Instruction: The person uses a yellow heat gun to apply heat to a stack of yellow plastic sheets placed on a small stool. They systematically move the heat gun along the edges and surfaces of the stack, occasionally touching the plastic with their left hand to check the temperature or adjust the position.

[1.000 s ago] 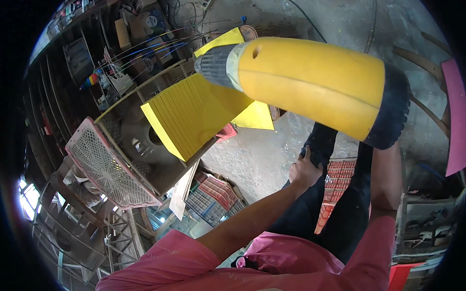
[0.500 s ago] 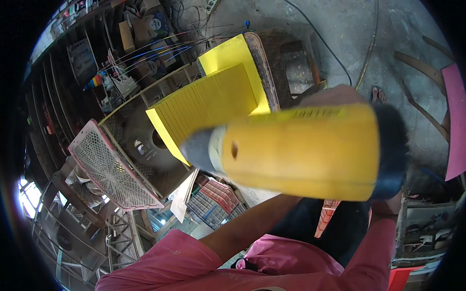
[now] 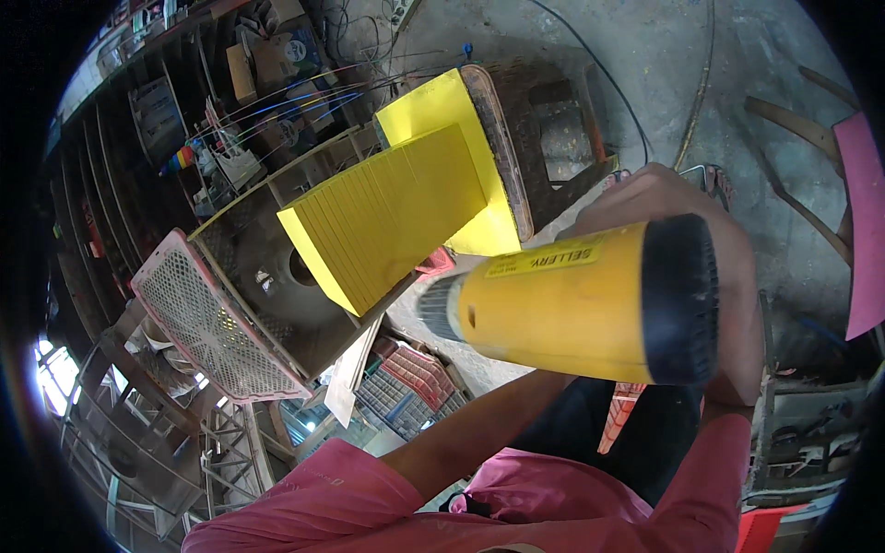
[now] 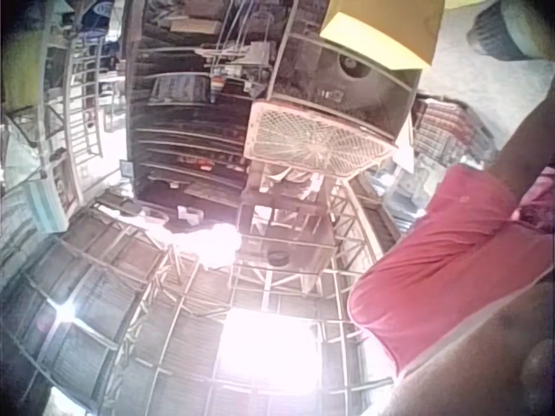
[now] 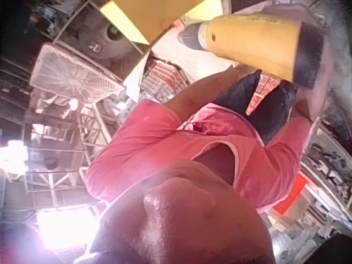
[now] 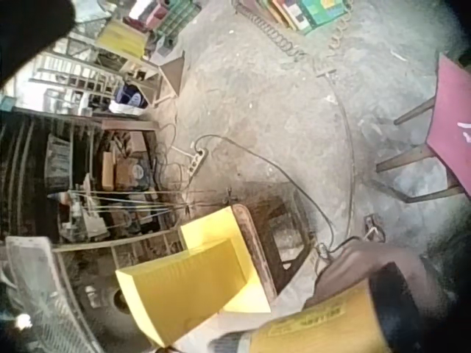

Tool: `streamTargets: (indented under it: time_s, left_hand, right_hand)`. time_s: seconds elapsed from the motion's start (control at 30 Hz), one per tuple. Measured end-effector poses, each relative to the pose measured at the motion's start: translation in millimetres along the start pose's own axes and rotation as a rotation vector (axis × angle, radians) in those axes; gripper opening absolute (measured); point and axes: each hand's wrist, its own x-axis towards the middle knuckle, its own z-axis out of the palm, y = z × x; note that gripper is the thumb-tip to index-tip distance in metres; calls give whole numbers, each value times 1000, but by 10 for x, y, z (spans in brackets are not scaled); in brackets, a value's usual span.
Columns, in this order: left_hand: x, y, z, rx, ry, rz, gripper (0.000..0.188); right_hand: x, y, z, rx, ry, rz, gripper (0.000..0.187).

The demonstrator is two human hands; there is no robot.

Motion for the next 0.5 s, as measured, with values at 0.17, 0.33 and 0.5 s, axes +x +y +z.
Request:
streamTargets:
  time_s: [0.17,0.33,0.5]
  left_hand:
    - [354,1168,-940,382,-360,-411,79]
    - [323,1287,-953,458,-348,-470,84]
    - [305,1271,-928,443,-336,-478,82]
  right_hand:
    - [13,35,-89,-11,44,7,67]
    - [200,99,-94,110,339,125,68]
    - [246,61,-102,155,445,135,70]
